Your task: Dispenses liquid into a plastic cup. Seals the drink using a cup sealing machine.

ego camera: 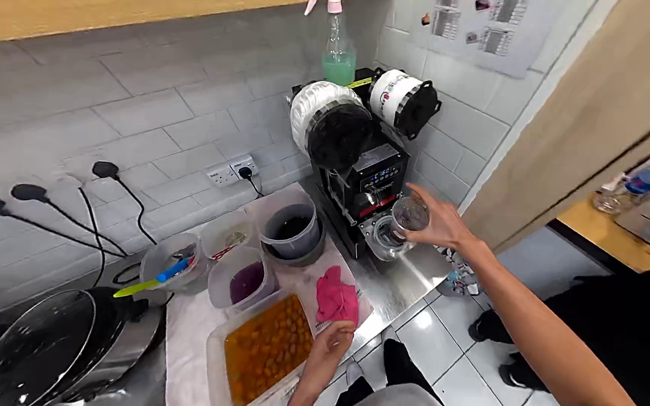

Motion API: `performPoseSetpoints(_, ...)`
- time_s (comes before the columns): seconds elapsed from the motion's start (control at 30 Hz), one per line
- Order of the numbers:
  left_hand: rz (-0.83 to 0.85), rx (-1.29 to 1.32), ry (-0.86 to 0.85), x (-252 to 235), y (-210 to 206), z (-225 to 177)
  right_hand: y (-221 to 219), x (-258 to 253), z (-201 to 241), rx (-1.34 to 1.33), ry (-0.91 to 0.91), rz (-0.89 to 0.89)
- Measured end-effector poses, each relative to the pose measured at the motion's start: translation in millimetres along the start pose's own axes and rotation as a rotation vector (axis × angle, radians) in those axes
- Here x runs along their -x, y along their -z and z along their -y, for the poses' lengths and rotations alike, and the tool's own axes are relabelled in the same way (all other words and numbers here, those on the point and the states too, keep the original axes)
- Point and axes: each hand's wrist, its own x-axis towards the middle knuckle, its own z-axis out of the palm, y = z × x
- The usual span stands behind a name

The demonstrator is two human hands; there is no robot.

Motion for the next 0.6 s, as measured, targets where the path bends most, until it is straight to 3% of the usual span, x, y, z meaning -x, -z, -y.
performPoseSetpoints(0.3, -0.140, 0.201, 0.087, -31, -58, 27, -54, -37, -51, -0.053, 0.044, 0.147)
performPoseSetpoints(0.6, -0.242, 0.129, 0.100, -82, -83, 3, -94, -38, -84, -0.099, 0.049, 0.271)
